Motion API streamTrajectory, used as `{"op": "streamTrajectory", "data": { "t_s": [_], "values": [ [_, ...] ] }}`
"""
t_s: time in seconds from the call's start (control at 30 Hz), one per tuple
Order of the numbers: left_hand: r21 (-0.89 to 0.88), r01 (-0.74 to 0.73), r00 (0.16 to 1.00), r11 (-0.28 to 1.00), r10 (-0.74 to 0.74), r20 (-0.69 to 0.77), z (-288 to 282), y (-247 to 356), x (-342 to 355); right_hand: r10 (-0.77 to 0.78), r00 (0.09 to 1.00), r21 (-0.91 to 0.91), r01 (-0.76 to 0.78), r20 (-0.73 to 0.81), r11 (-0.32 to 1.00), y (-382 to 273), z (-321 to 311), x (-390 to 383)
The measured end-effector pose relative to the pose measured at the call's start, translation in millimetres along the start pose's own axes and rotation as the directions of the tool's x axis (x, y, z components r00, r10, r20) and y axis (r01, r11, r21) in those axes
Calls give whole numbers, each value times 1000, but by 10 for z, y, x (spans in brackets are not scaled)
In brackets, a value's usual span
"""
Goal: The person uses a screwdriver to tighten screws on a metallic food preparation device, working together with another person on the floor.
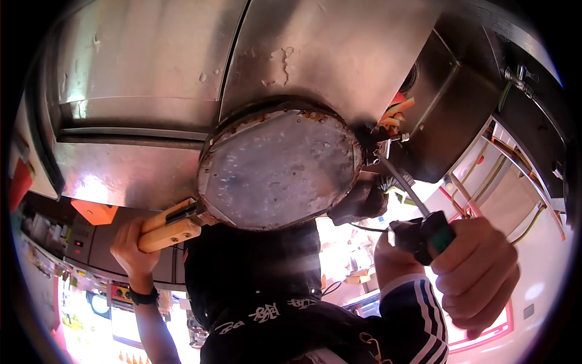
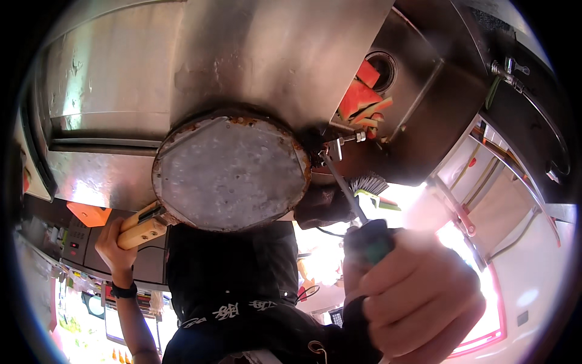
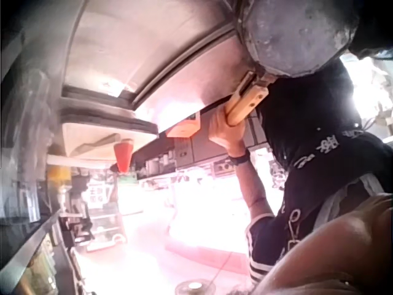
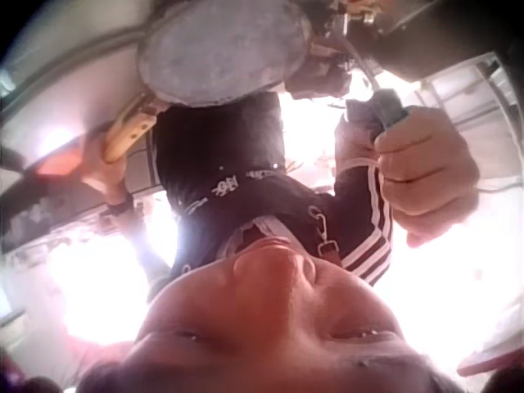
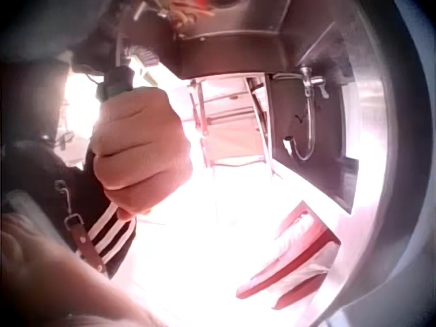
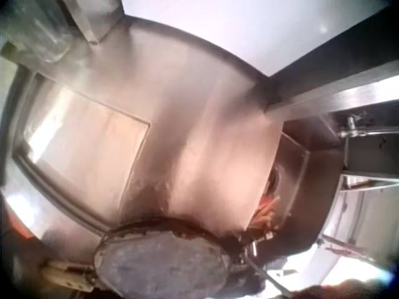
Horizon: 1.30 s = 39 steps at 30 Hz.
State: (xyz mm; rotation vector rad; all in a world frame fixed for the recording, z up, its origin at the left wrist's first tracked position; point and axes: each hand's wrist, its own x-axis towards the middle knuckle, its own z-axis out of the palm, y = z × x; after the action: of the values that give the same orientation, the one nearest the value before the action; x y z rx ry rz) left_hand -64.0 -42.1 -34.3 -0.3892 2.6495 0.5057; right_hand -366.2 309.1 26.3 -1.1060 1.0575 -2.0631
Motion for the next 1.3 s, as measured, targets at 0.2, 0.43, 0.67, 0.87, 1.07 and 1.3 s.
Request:
{"op": "streamTrajectory", "data": {
  "t_s": [0.2,0.43,0.67,0.87,1.07,1.3],
  "values": [
    [16,21,999,1000,-20,-30,-8,12,-46,-91,995,242,96,-31,965,-76,-202,-231],
    [13,29,1000,1000,-29,-8,13,-28,-38,-305,697,-45,366,-649,930,-292,93,-541],
    [2,58,998,998,-58,1,23,7,-27,-187,583,-345,-172,-791,923,-283,282,-751],
    [-36,113,990,993,-110,84,-33,34,2,-78,750,-341,-203,-657,918,-453,304,-688],
    [-444,308,761,841,63,646,-180,-354,234,-220,477,-390,-294,-851,873,-559,652,-926],
    [-345,230,736,910,69,673,-353,-153,146,-286,287,-373,-322,-914,870,-985,1018,-1249]
  ]
}}
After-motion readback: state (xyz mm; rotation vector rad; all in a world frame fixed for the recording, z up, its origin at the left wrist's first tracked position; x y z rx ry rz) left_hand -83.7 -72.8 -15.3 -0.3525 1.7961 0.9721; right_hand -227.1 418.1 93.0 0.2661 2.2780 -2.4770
